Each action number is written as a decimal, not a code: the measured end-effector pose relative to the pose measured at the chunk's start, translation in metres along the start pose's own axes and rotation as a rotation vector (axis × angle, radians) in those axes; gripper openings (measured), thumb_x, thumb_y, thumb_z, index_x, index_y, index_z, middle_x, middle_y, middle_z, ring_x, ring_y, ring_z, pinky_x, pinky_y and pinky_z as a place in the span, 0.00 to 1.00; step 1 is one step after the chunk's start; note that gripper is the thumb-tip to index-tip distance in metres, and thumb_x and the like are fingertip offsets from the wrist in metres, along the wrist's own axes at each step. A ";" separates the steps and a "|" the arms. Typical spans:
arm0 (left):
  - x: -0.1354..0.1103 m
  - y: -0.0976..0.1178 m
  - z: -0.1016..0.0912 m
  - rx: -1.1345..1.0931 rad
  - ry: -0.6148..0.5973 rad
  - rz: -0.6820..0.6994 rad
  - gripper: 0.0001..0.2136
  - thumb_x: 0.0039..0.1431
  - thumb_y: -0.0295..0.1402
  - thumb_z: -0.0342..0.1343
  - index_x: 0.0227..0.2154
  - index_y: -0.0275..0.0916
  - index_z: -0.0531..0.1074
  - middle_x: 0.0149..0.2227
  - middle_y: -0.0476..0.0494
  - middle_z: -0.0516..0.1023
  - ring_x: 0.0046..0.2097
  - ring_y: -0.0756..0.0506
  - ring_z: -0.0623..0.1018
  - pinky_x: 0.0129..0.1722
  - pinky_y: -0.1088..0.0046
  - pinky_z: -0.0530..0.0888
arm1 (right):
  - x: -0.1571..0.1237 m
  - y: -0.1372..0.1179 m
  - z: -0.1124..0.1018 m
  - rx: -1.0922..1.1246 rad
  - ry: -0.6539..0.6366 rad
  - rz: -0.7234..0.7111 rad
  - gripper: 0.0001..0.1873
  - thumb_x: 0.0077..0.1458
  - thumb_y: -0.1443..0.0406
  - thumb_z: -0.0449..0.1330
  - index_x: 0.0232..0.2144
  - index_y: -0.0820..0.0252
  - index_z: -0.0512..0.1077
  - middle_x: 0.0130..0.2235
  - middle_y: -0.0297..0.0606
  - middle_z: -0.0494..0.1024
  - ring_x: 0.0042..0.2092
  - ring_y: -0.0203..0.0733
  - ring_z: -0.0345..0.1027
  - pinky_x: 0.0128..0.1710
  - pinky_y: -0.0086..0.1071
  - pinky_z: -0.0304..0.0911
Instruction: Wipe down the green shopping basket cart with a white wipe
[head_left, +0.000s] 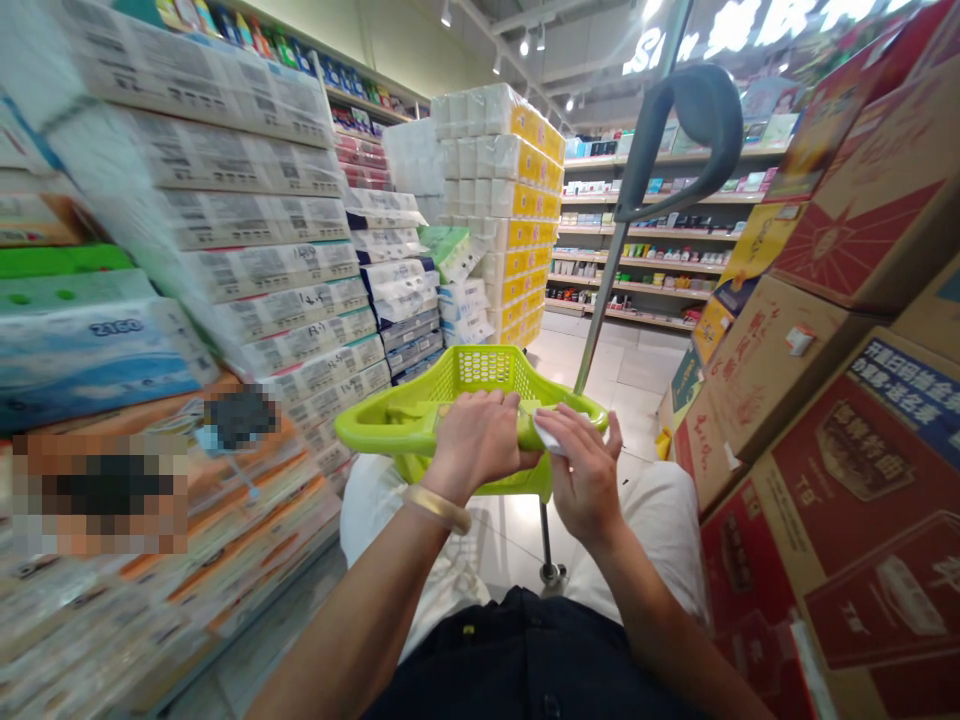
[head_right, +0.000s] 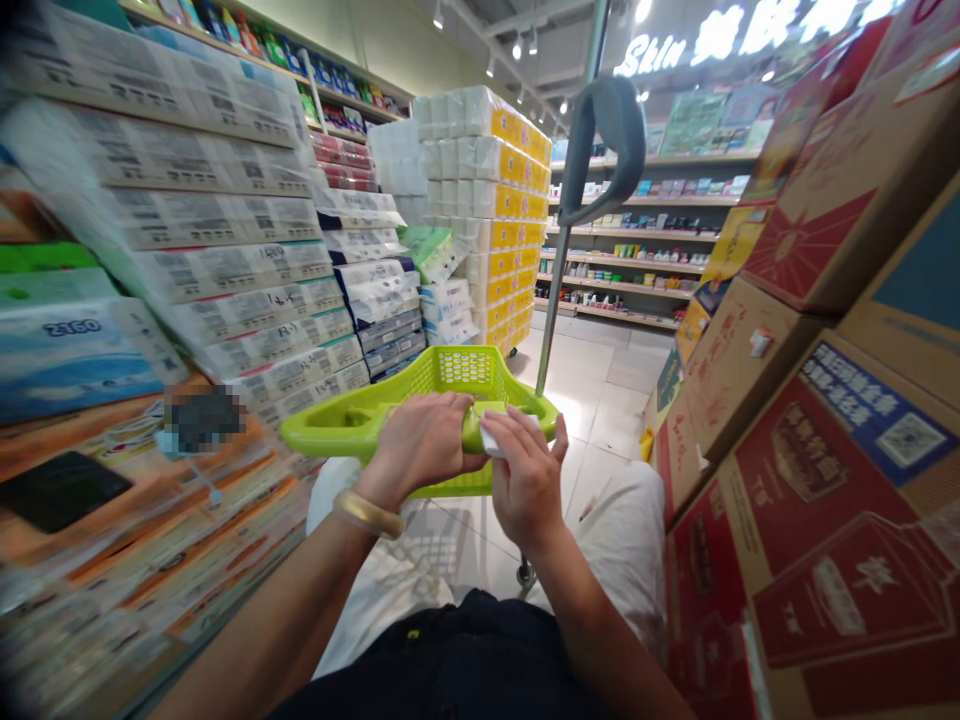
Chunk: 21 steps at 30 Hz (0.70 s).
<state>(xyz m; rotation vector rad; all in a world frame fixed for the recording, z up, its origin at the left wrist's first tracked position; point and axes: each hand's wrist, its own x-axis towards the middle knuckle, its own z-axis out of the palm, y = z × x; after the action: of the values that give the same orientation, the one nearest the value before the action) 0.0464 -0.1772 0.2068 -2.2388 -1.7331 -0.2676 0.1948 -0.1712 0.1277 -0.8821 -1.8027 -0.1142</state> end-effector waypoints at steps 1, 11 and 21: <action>0.000 0.000 0.000 0.003 0.008 -0.011 0.24 0.51 0.51 0.57 0.43 0.37 0.71 0.41 0.37 0.79 0.44 0.36 0.78 0.44 0.60 0.71 | 0.001 0.007 -0.003 -0.024 0.030 0.036 0.20 0.60 0.72 0.49 0.49 0.51 0.72 0.50 0.34 0.80 0.57 0.44 0.69 0.67 0.50 0.30; 0.001 0.000 0.001 0.007 0.005 0.015 0.24 0.52 0.50 0.57 0.45 0.36 0.71 0.42 0.36 0.79 0.44 0.36 0.78 0.44 0.61 0.71 | -0.005 -0.001 0.001 -0.001 -0.003 -0.055 0.20 0.60 0.72 0.49 0.49 0.51 0.72 0.52 0.34 0.78 0.60 0.43 0.65 0.68 0.47 0.32; -0.003 -0.001 0.002 0.002 0.029 -0.012 0.25 0.49 0.53 0.57 0.43 0.37 0.71 0.40 0.39 0.79 0.42 0.36 0.78 0.42 0.61 0.71 | -0.006 0.019 -0.011 0.031 0.096 0.077 0.18 0.61 0.71 0.49 0.47 0.53 0.73 0.50 0.36 0.79 0.59 0.45 0.66 0.67 0.50 0.37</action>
<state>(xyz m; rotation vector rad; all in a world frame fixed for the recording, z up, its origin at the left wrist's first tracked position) 0.0445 -0.1786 0.2038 -2.2124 -1.7313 -0.2995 0.2162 -0.1659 0.1209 -0.9078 -1.6753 -0.0777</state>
